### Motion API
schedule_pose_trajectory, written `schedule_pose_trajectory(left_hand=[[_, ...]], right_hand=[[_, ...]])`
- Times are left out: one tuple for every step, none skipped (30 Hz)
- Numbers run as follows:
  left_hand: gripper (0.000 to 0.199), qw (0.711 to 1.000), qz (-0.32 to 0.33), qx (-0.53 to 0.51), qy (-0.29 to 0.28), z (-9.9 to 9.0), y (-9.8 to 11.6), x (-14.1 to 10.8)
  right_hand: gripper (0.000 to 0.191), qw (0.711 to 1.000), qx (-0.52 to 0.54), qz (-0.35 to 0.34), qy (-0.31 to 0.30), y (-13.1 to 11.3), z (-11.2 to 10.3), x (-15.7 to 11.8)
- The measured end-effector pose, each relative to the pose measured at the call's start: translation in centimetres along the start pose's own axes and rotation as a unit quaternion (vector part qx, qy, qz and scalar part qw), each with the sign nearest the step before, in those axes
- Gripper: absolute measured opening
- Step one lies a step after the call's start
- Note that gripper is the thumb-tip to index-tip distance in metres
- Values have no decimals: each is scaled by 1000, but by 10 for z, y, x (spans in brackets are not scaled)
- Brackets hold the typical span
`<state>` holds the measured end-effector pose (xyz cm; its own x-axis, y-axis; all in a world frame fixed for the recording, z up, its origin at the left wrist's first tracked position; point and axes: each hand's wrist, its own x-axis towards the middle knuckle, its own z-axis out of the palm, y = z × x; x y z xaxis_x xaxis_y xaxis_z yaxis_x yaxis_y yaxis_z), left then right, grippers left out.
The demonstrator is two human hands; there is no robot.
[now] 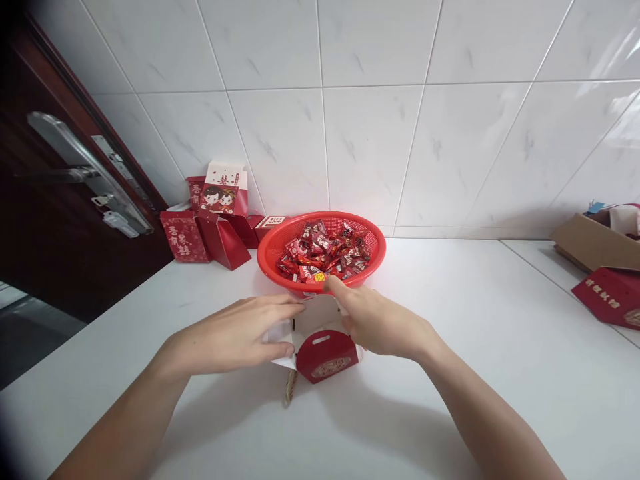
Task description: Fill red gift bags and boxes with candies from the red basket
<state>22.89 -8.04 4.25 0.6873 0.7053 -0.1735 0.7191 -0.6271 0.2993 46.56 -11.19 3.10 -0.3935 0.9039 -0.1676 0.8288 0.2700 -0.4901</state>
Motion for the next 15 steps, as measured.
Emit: schedule_pose_trajectory(left_hand=[[38,1000,-16,-17,-11,-2,-2,3],[47,999,-26,-31,-20,-3,-3,6],[57,998,-35,-47,-27,-4,-4,8],[65,997,-39,-62,-32,-5,-4,9],[70,996,-42,-75,-38,-5,-5,11],[74,994,-44,-88,-46,-5,-5,11],[76,993,-46,-99,-54,-4,-6,12],[78,991,-49,-109,-61,-3,-6,13],[80,989,-51,-119,-65,-2,-7,13],[81,988,-52,-129,-68,0,-8,14],[82,986,-51,-139,-71,1,-9,16],[84,985,-48,-150,-74,1,-10,17],[85,983,-44,-159,-78,2,-11,19],[86,982,-41,-167,-83,2,-12,20],[88,980,-38,-172,-89,2,-12,21]], right_hand=[[30,1000,-16,2,-13,1,-2,0],[32,999,-35,-1,-24,2,-4,-1],[35,998,-55,-7,-33,2,-5,-1],[38,996,-76,-10,-39,2,-7,-2],[39,995,-94,-8,-41,1,-8,-2],[40,993,-110,-2,-43,0,-9,-3],[39,991,-125,8,-44,-1,-9,-3],[39,989,-139,18,-46,-2,-10,-3],[38,987,-149,24,-50,-3,-10,-3],[38,986,-153,24,-54,-3,-10,-3],[39,986,-155,21,-57,-4,-10,-3],[39,986,-158,17,-60,-4,-10,-4],[39,985,-161,15,-63,-4,-10,-4],[39,984,-167,16,-66,-4,-10,-5],[39,982,-175,18,-68,-5,-10,-6]])
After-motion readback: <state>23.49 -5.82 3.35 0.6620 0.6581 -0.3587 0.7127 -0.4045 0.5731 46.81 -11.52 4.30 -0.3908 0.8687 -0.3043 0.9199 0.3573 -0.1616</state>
